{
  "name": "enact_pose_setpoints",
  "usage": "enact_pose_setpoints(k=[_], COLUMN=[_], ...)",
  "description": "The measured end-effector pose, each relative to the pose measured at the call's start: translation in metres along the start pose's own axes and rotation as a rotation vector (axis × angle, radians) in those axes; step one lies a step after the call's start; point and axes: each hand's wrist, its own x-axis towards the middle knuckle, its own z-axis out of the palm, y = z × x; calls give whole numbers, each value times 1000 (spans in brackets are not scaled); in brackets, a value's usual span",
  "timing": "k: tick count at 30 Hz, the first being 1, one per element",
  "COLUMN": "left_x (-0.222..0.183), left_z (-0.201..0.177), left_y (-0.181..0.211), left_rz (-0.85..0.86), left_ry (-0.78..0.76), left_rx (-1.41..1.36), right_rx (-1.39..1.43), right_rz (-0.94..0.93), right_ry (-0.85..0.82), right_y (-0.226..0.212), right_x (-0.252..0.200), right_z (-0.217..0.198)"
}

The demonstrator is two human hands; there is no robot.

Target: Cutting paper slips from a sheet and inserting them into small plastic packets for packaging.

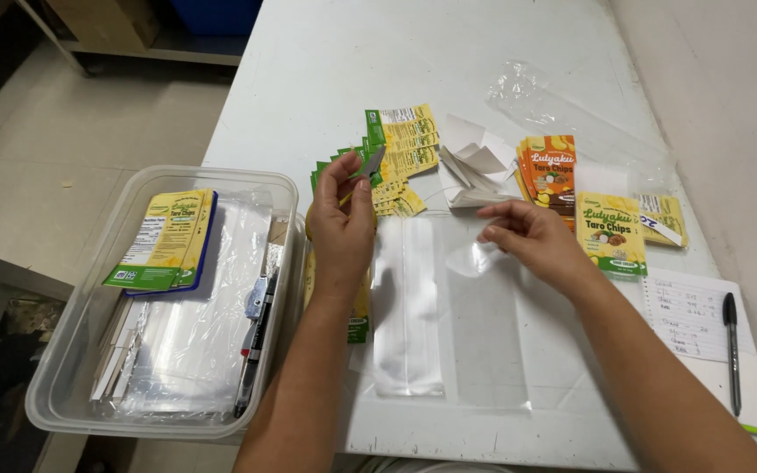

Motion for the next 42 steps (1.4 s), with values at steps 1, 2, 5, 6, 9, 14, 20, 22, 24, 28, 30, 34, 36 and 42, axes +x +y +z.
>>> enact_pose_setpoints(k=[1,2,5,6,9,14,20,22,24,28,30,34,36,42], left_x=[-1,0,-1,0,2,4,0,2,3,5,4,3,3,3], left_z=[0,0,-1,-2,-5,-7,-7,-7,-7,-7,-7,-7,-7,-9], left_y=[0,0,3,5,12,30,38,33,29,29,30,36,38,42], left_rz=[5,13,8,9,-2,-18,-79,-63,-53,-91,-81,-40,-49,-37], left_ry=[1,5,11,14,12,66,52,57,60,100,102,92,91,80], left_rx=[0,-1,-1,1,-10,-150,-167,-165,-165,-253,-258,-240,-240,-274], right_rx=[-69,-138,-356,-356,-552,-1114,-723,-774,-825,-727,-678,-703,-686,-745], right_rz=[11,19,58,56,99,-366,-558,-634,-703,-895,-959,-947,-875,-905], right_ry=[3,5,37,34,33,81,-375,-431,-488,-400,-369,-411,-447,-481], right_y=[-2,-5,24,21,17,27,-31,-34,-24,-8,-10,-10,-6,7], right_x=[-6,-11,-15,-17,-23,-15,-35,-35,-36,-36,-38,-38,-38,-35], right_z=[-5,-11,-30,-31,-30,-6,109,130,147,162,164,164,162,159])
